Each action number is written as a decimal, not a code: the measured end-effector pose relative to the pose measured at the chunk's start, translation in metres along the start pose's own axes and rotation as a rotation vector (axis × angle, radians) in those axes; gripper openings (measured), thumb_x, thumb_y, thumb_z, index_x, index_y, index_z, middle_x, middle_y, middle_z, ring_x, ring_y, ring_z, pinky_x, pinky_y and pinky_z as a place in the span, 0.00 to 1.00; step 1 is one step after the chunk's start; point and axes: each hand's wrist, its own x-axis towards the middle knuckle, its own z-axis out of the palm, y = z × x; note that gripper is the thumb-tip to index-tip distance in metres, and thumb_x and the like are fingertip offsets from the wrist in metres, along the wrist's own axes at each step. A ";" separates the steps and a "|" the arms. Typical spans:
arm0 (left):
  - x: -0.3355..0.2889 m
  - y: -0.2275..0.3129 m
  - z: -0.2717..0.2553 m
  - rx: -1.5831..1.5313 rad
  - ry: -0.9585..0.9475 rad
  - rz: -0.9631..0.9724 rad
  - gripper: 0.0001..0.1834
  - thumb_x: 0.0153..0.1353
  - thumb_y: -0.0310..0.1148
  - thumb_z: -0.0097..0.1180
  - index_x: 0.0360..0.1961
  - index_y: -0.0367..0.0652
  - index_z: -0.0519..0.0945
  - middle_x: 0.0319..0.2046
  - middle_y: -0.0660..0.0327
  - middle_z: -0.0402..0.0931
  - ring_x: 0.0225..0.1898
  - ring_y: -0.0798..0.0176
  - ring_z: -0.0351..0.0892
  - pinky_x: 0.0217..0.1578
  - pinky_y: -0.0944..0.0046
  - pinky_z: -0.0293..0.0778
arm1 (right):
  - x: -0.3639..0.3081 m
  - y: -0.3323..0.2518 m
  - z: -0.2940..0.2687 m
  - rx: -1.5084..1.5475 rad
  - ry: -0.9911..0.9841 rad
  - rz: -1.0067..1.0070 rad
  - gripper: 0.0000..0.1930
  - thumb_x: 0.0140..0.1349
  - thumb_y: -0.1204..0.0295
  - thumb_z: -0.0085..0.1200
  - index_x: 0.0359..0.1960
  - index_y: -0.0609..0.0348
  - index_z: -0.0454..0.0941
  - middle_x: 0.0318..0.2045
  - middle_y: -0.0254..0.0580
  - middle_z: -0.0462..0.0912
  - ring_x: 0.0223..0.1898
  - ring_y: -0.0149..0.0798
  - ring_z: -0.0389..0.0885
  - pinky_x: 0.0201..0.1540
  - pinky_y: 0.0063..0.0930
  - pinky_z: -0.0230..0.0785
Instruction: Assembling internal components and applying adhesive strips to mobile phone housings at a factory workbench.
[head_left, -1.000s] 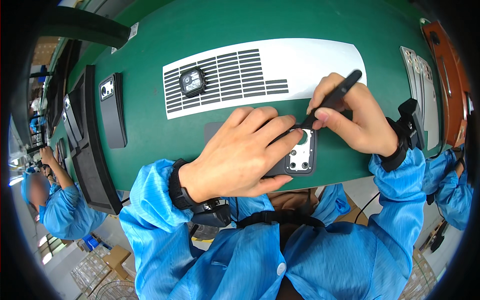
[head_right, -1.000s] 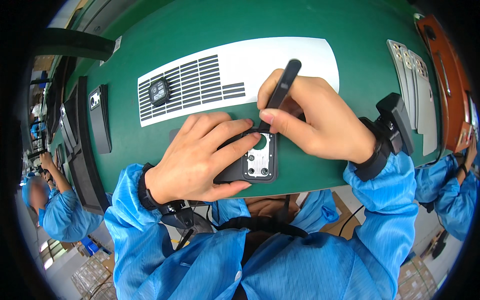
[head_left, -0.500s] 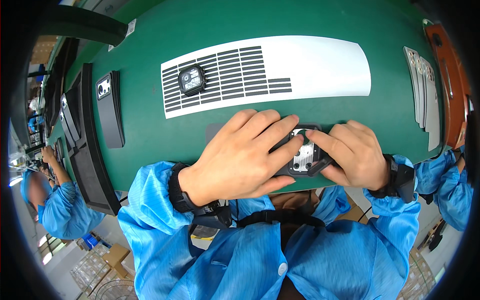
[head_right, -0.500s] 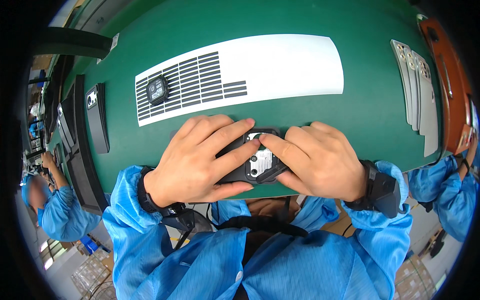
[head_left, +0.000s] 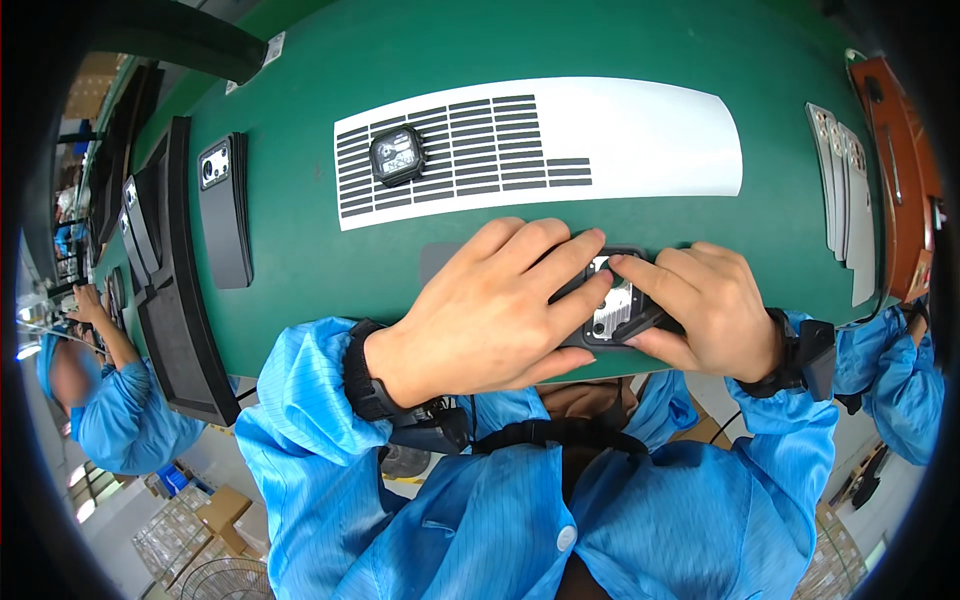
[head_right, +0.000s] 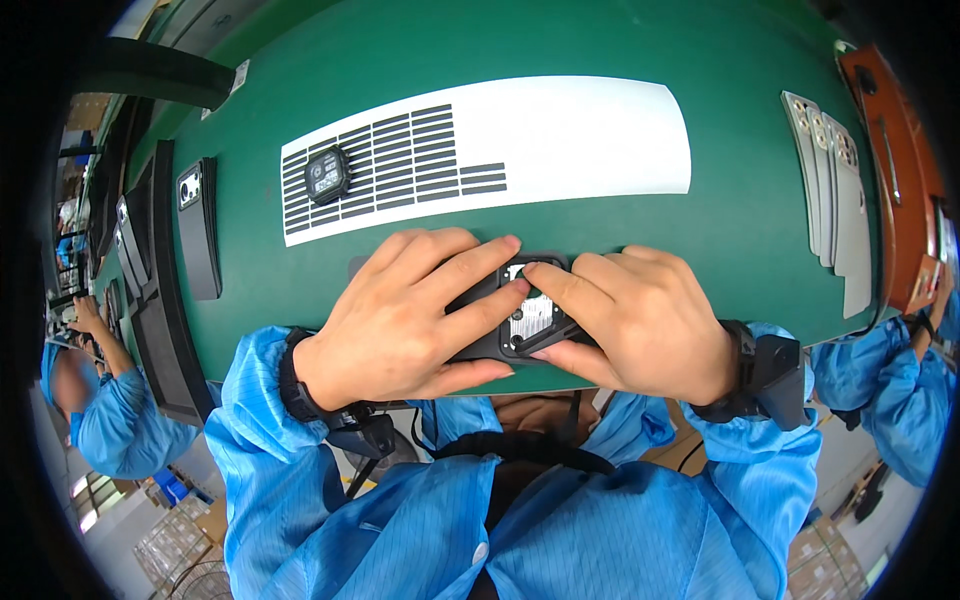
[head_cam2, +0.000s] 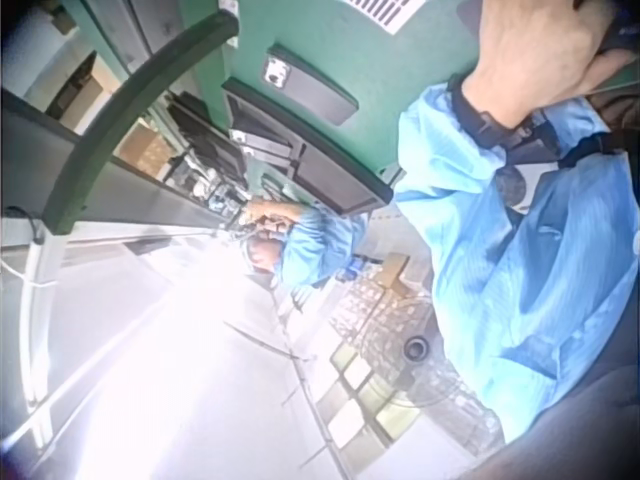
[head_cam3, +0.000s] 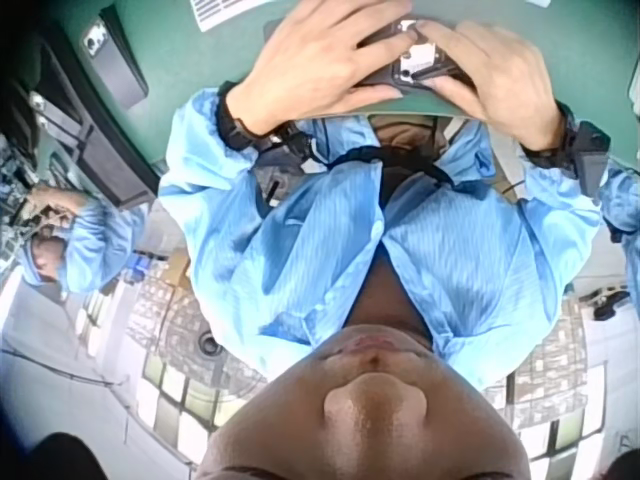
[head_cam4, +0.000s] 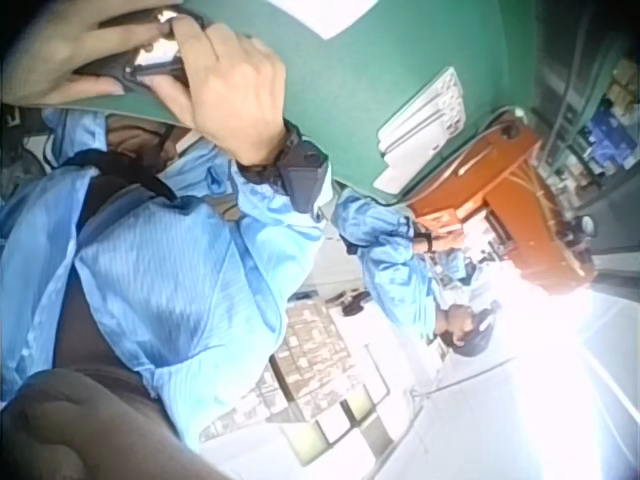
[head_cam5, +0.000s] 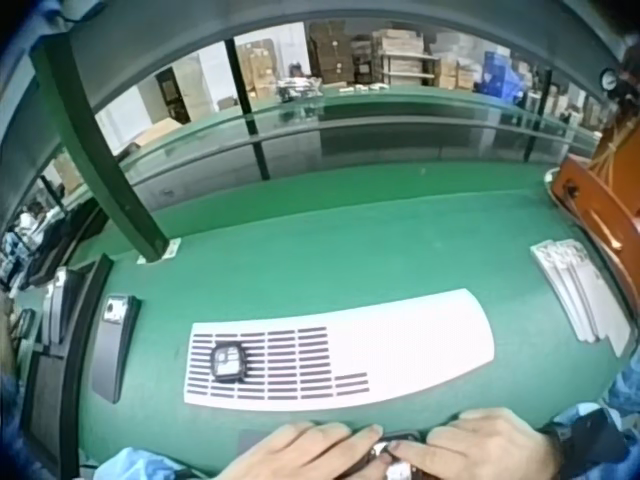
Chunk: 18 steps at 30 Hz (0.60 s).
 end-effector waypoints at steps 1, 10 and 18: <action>0.000 0.000 0.000 -0.003 -0.001 -0.001 0.33 0.42 0.48 0.71 0.49 0.42 0.81 0.58 0.53 0.73 0.54 0.50 0.72 0.49 0.53 0.71 | 0.002 -0.001 -0.002 0.028 -0.016 0.010 0.30 0.49 0.59 0.66 0.52 0.63 0.77 0.28 0.42 0.77 0.24 0.45 0.76 0.30 0.36 0.70; -0.001 0.001 0.001 0.005 -0.001 -0.018 0.33 0.43 0.47 0.71 0.50 0.43 0.80 0.58 0.53 0.72 0.54 0.50 0.72 0.50 0.53 0.70 | 0.011 -0.012 -0.018 0.146 -0.141 0.173 0.28 0.57 0.54 0.63 0.51 0.65 0.77 0.28 0.50 0.85 0.27 0.51 0.83 0.30 0.39 0.73; 0.001 0.002 -0.001 0.005 -0.011 -0.017 0.33 0.43 0.48 0.70 0.51 0.44 0.80 0.58 0.53 0.72 0.53 0.50 0.72 0.49 0.54 0.70 | -0.011 -0.013 0.001 0.012 0.010 0.157 0.30 0.55 0.55 0.64 0.53 0.65 0.77 0.23 0.44 0.80 0.22 0.45 0.80 0.28 0.35 0.71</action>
